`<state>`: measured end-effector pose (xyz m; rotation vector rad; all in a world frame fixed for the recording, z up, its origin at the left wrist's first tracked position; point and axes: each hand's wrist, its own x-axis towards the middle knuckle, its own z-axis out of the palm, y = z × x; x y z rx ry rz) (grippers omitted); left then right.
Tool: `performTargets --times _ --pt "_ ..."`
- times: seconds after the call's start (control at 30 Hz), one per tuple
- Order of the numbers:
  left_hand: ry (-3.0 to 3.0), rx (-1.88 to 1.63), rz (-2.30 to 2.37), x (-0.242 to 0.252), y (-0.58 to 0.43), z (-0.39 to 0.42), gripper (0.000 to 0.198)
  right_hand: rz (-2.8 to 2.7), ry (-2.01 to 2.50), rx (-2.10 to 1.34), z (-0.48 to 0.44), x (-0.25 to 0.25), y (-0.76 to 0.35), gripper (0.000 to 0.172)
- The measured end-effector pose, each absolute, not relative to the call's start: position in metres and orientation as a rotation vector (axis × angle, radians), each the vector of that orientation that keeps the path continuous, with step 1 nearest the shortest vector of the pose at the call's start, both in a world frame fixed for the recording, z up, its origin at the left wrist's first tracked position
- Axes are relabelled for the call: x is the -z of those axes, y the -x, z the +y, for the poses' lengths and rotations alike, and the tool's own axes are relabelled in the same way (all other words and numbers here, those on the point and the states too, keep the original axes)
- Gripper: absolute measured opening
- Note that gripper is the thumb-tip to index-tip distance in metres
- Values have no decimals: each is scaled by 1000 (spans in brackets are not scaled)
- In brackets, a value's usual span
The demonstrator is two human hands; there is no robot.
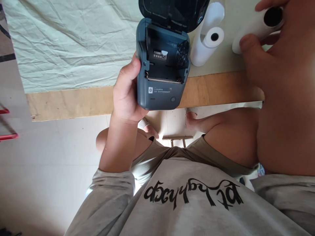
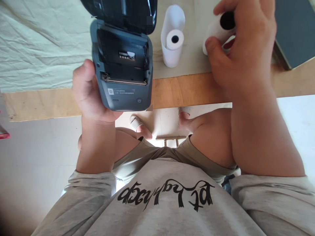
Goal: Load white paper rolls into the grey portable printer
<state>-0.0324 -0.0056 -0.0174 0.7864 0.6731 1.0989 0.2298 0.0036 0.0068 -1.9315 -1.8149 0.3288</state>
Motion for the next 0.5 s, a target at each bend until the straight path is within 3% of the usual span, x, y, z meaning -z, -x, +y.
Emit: performTargets --times 0.13,0.27,0.5 --pt "-779 -1104 656 17 32 -5 33 -1858 1854 -310 3 -5 -232 63" --pt "-780 -1082 649 18 34 -4 32 -1845 1977 -250 8 0 -233 53" --pt "-794 -1092 644 22 36 -2 26 -1817 1722 -236 14 9 -241 69"
